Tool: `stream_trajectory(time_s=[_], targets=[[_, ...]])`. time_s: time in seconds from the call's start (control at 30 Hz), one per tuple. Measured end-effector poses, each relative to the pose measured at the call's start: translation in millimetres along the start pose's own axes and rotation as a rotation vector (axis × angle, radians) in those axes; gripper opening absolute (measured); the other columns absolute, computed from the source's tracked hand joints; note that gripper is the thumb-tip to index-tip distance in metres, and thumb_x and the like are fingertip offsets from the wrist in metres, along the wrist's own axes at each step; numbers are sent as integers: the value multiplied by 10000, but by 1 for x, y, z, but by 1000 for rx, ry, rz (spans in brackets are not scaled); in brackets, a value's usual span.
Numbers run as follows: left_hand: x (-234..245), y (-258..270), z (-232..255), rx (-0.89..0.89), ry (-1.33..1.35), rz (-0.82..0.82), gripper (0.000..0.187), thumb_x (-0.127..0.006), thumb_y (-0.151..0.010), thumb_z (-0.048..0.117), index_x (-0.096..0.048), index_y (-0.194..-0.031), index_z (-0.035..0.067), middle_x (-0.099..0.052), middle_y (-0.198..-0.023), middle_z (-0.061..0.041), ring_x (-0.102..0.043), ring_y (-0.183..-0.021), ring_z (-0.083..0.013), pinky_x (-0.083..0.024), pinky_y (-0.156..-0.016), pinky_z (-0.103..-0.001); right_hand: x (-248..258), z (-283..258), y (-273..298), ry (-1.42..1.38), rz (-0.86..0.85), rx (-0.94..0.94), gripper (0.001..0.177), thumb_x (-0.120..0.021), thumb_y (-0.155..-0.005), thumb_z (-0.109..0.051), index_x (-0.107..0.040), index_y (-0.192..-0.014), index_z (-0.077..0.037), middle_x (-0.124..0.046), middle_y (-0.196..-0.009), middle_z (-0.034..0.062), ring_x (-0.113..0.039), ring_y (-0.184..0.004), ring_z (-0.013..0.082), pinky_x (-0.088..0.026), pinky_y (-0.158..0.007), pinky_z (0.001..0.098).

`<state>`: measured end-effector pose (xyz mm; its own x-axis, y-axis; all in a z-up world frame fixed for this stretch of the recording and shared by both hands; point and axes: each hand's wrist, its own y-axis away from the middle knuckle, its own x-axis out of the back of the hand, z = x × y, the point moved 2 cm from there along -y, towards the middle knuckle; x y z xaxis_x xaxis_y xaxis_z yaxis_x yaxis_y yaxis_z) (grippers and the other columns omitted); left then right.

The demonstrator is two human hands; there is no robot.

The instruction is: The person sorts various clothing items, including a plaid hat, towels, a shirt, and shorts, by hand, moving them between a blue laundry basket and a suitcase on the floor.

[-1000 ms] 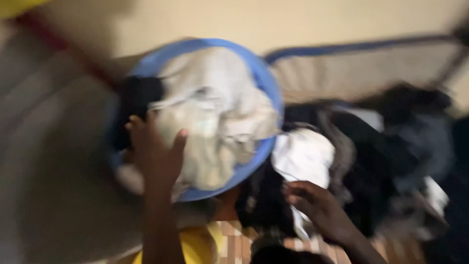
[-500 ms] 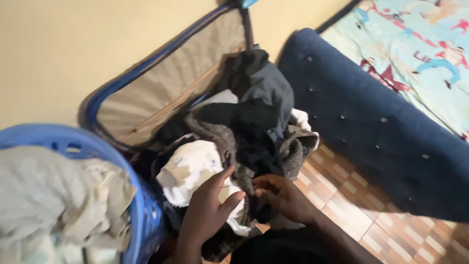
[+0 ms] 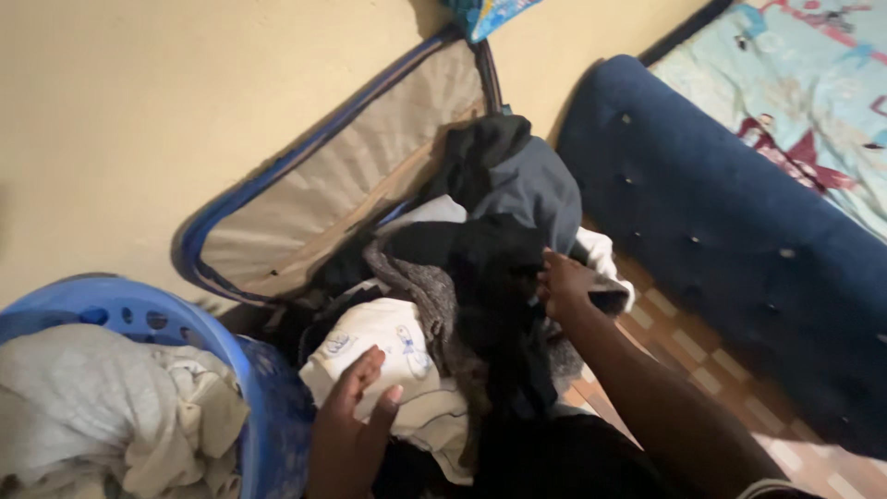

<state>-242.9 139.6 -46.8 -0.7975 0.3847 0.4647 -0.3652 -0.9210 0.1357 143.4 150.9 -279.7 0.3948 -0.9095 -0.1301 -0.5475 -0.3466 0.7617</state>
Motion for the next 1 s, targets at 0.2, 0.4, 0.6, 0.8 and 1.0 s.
stream_trajectory(time_s=[0.2,0.4,0.6,0.8,1.0], targets=[[-15,8,-3,141,74,22,618,-758,-834,294,-593,-1390,83,-720,-1332,-124,-661,-1283,-235,-504,-1036,-375,-22,13,-4,432,-210,8,236,-710,-939,-370,-702,-869,-145,-514,-685,51,-483,-577,174,-415,-517,338],[-51,-29,-35,128,616,-45,617,-733,-929,276,-535,-1450,11,-656,-1364,-176,-606,-1270,-275,-460,-1063,-424,-58,-20,77,729,-318,679,303,-791,-929,-299,-670,-839,-36,-599,-725,64,-528,-697,167,-448,-656,359],[-89,-56,-39,211,1599,-148,722,-569,-940,576,-494,-1421,43,-646,-1330,-188,-623,-1210,-334,-531,-967,-490,-58,-42,222,536,-1121,1027,140,-785,-908,-161,-722,-939,-41,-615,-1116,69,-622,-1087,170,-518,-934,317],[-54,-65,-66,147,1707,-38,592,-609,-1083,456,-569,-1413,-34,-648,-1317,-174,-621,-1149,-317,-516,-980,-448,-32,-5,277,1297,-1402,1013,208,-802,-863,-248,-754,-966,-75,-715,-892,121,-681,-781,251,-542,-703,393],[-26,-35,-43,192,1364,169,508,-717,-896,229,-601,-1338,9,-681,-1228,-109,-661,-1083,-281,-534,-953,-446,-2,1,232,1069,-807,779,170,-708,-917,-202,-738,-944,-36,-700,-778,78,-670,-682,188,-544,-629,330]])
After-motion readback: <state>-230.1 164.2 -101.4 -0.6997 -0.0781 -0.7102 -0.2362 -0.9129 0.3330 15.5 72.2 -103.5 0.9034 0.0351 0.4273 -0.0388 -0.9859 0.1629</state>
